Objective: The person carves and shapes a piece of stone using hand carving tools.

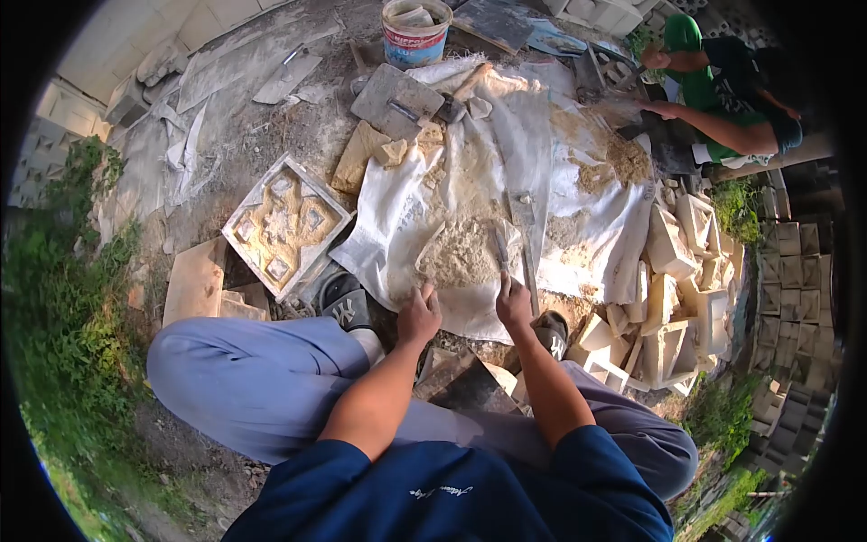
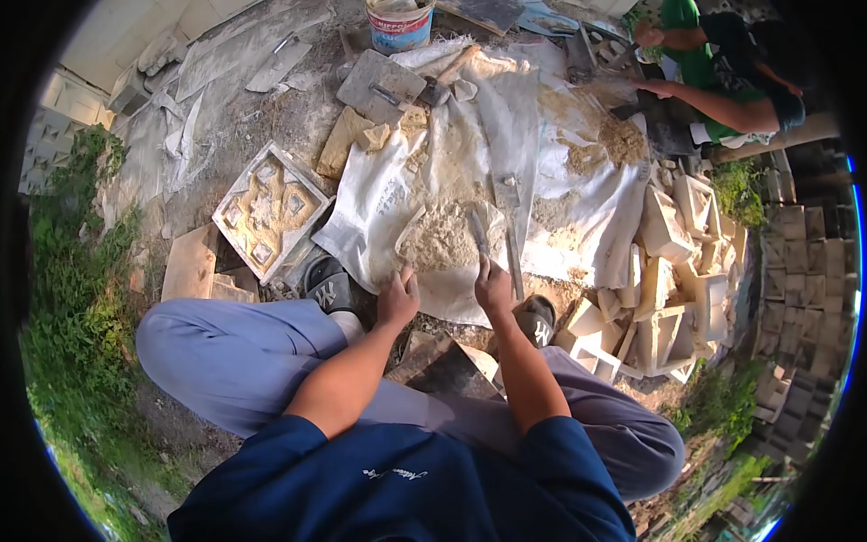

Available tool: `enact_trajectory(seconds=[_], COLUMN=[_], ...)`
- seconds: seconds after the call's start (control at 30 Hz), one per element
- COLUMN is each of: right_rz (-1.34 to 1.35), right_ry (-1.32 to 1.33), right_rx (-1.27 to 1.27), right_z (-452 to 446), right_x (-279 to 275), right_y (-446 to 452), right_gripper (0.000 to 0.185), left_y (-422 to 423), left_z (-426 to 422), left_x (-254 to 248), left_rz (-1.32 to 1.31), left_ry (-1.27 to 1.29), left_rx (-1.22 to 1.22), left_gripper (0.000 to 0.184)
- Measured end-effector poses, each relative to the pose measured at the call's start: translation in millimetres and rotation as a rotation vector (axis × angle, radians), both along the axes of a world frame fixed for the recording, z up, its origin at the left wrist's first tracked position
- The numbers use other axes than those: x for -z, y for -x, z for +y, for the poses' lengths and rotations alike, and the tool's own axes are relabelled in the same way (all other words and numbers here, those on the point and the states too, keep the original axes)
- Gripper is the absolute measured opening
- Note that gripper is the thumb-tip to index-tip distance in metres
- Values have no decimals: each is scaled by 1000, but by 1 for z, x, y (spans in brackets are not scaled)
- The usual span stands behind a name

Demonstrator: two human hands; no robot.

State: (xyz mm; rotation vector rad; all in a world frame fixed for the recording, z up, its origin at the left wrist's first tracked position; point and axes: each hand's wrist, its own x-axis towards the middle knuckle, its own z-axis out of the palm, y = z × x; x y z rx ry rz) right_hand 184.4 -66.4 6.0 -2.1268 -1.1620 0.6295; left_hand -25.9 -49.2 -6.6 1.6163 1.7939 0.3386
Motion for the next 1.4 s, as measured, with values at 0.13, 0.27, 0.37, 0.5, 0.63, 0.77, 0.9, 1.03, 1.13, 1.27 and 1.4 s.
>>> enact_trajectory(seconds=[0.13,0.27,0.37,0.5,0.63,0.77,0.9,1.03,1.13,1.27,1.4], right_rz=[2,38,16,27,79,-18,66,86,7,-2,82], right_ry=[281,163,67,282,52,183,262,98,208,289,99], right_rx=[2,12,-36,-62,-73,-113,-98,-115,-142,-174,-147], right_z=[2,16,4,7,19,4,21,24,8,15,20], right_x=[12,-10,-4,6,-11,16,-10,-11,-2,8,-22], right_y=[-8,0,8,3,20,21,22,31,34,24,33], right_gripper=[59,62,57,51,49,49,53,50,45,46,45], left_y=[-2,-1,-1,-2,0,-2,-1,-1,-2,-1,0], left_z=[3,3,1,3,2,2,4,1,3,4,0], left_x=[-5,-4,3,-1,-1,4,-3,1,-3,-1,7], left_rz=[9,-13,-12,10,-3,3,-6,15,4,-3,18], left_ry=[8,-29,-12,18,32,-9,42,-30,-34,-28,-40], left_rx=[14,22,-3,28,16,21,27,25,24,35,29], left_gripper=[35,38,39,38,38,38,39,38,37,36,35])
